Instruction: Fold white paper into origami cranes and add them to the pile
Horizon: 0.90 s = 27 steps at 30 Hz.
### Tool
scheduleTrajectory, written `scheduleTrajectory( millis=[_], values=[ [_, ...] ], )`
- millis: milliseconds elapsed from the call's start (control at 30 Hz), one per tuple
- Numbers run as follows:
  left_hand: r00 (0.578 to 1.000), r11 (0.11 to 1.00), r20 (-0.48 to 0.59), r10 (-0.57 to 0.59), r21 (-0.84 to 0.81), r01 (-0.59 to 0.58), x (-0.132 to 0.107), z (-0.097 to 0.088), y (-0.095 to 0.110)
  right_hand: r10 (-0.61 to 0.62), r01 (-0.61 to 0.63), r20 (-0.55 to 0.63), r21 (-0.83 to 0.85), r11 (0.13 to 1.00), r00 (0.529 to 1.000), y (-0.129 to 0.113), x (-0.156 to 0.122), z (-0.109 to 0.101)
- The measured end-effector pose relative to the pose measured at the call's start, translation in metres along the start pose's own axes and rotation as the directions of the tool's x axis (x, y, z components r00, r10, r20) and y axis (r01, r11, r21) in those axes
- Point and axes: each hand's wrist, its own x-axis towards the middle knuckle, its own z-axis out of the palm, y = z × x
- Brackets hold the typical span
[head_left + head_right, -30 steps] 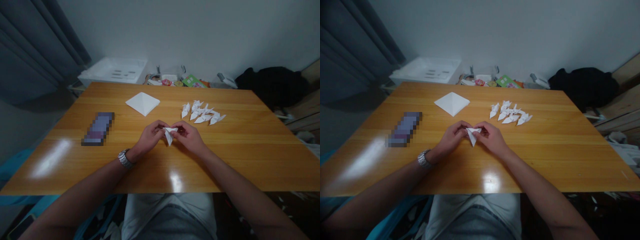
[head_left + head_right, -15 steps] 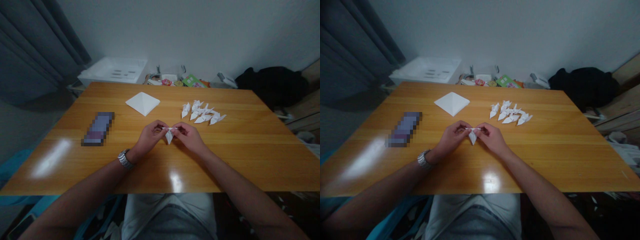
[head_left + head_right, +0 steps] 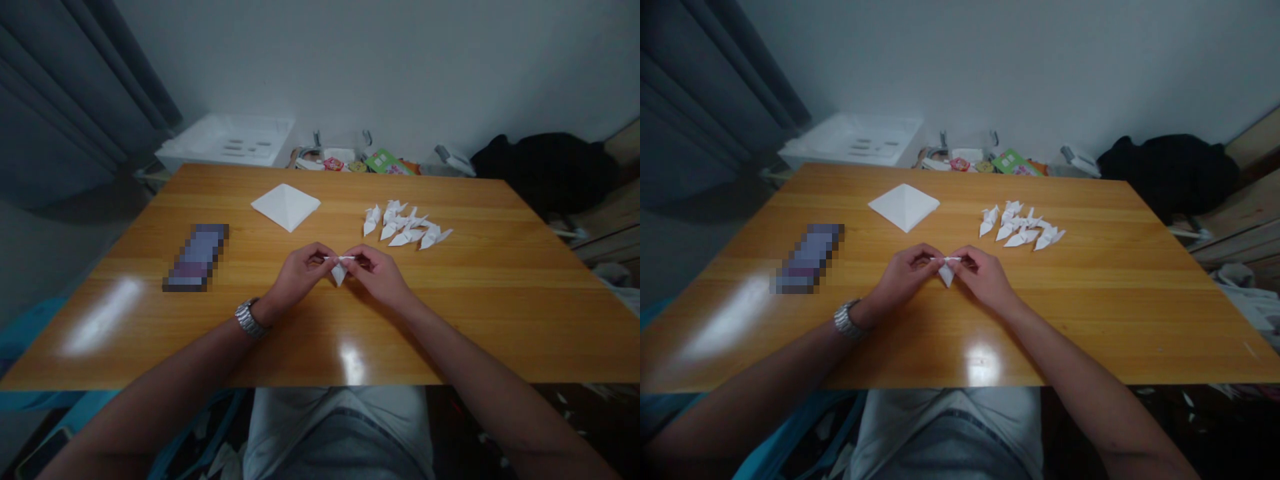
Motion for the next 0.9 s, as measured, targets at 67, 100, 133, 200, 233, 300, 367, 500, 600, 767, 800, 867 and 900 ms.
scheduleTrajectory(
  millis=[67, 100, 133, 200, 233, 300, 367, 500, 600, 767, 800, 867, 900],
  values=[
    [1.0, 1.0, -0.005, 0.004, 0.007, -0.004, 0.0, 0.0, 0.0, -0.001, 0.001, 0.008, 0.0, 1.0, 1.0, 0.0, 0.0, 0.0],
    [1.0, 1.0, -0.007, 0.006, 0.011, -0.006, 0.0, 0.0, 0.001, -0.004, 0.004, 0.009, 0.0, 1.0, 1.0, 0.0, 0.0, 0.0],
    [1.0, 1.0, -0.007, 0.009, 0.015, -0.009, 0.0, 0.0, 0.0, -0.007, 0.007, 0.008, 0.002, 1.0, 1.0, 0.0, 0.0, 0.001],
    [1.0, 1.0, -0.006, 0.009, 0.026, -0.009, -0.001, 0.0, 0.0, -0.007, 0.007, 0.005, 0.005, 1.0, 1.0, -0.001, 0.0, 0.001],
    [1.0, 0.999, -0.005, 0.007, 0.032, -0.007, -0.001, 0.0, 0.0, -0.005, 0.005, 0.004, 0.005, 1.0, 1.0, -0.001, 0.0, 0.002],
    [1.0, 0.999, -0.003, 0.003, 0.041, -0.003, -0.002, 0.0, -0.001, -0.002, 0.002, 0.005, -0.001, 1.0, 1.0, -0.001, 0.0, 0.002],
    [1.0, 0.999, 0.0, 0.004, 0.044, -0.004, -0.002, 0.0, -0.001, -0.007, 0.007, 0.003, -0.016, 1.0, 1.0, -0.001, 0.0, 0.002],
    [1.0, 1.0, 0.008, 0.011, 0.029, -0.011, -0.001, 0.001, -0.003, -0.025, 0.025, 0.001, -0.042, 0.999, 1.0, -0.002, 0.001, 0.001],
    [1.0, 1.0, 0.018, 0.016, 0.01, -0.016, 0.0, 0.001, -0.003, -0.034, 0.034, 0.002, -0.049, 0.998, 0.999, -0.003, 0.001, 0.0],
    [0.999, 0.999, 0.013, 0.03, 0.043, -0.03, 0.0, -0.002, 0.001, -0.009, 0.009, 0.008, -0.058, 0.998, 1.0, -0.003, 0.001, -0.005],
    [1.0, 0.998, 0.014, 0.028, 0.053, -0.029, 0.001, -0.003, 0.002, -0.004, 0.005, 0.013, -0.057, 0.998, 1.0, -0.002, 0.001, -0.007],
    [1.0, 0.999, 0.012, 0.017, 0.05, -0.017, 0.001, -0.004, 0.003, 0.007, -0.005, 0.03, -0.045, 0.999, 1.0, -0.001, 0.001, -0.009],
    [1.0, 1.0, 0.01, 0.007, 0.03, -0.007, 0.001, -0.004, 0.003, 0.013, -0.012, 0.041, -0.037, 0.999, 0.999, -0.001, 0.001, -0.011]
  ],
)
